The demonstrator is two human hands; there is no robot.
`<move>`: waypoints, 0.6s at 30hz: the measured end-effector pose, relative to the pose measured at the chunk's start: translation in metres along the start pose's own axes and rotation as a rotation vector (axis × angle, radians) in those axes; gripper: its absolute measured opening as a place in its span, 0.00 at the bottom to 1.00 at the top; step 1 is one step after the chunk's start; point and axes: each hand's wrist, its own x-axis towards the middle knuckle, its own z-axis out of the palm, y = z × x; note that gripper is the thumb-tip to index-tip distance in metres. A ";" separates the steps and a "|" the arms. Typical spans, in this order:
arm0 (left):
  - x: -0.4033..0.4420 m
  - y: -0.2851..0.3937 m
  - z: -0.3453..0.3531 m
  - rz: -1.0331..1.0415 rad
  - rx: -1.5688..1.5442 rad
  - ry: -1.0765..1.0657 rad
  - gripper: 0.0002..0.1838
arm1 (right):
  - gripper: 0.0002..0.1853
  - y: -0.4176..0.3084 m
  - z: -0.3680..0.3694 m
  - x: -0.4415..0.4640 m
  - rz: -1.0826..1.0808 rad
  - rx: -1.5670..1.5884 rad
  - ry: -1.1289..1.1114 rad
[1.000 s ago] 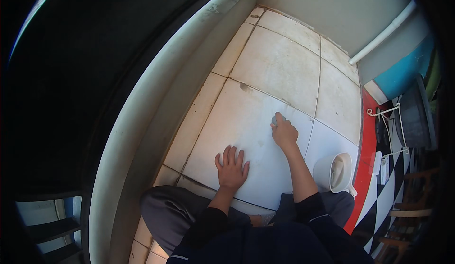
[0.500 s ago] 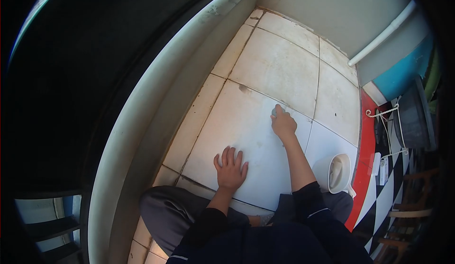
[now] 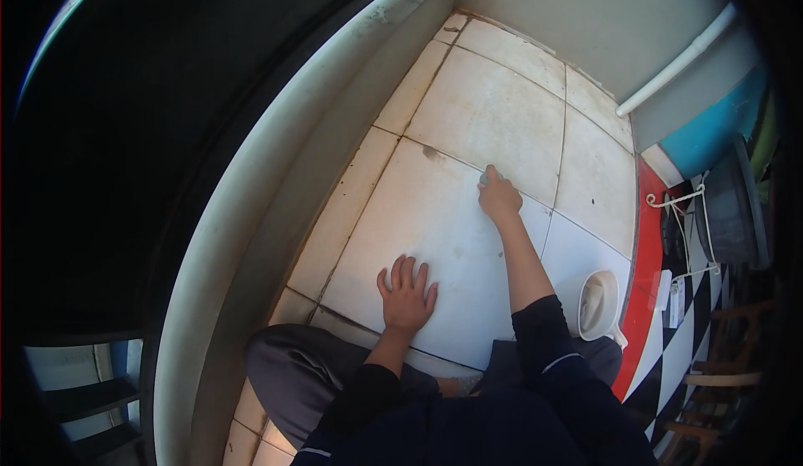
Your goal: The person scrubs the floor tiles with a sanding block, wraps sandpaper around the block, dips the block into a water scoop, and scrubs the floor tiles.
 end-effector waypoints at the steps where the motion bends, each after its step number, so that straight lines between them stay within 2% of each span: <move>1: -0.001 -0.001 0.000 -0.006 0.000 -0.006 0.21 | 0.21 0.006 0.004 -0.014 -0.018 0.003 -0.022; 4: -0.001 -0.003 0.001 -0.001 -0.003 -0.001 0.20 | 0.21 0.020 0.007 -0.066 -0.012 -0.008 -0.025; 6: 0.000 -0.003 0.000 -0.004 -0.004 -0.004 0.20 | 0.21 0.017 0.008 -0.070 -0.009 -0.010 0.000; 10: -0.001 -0.002 0.001 -0.001 -0.004 -0.005 0.20 | 0.21 0.006 0.010 -0.022 0.008 0.013 0.101; 13: 0.000 -0.001 -0.001 -0.001 -0.004 -0.003 0.20 | 0.20 0.000 0.007 0.022 -0.004 0.003 0.088; 18: 0.000 -0.002 0.001 -0.006 -0.010 -0.018 0.22 | 0.21 0.008 0.005 -0.013 -0.019 -0.007 0.028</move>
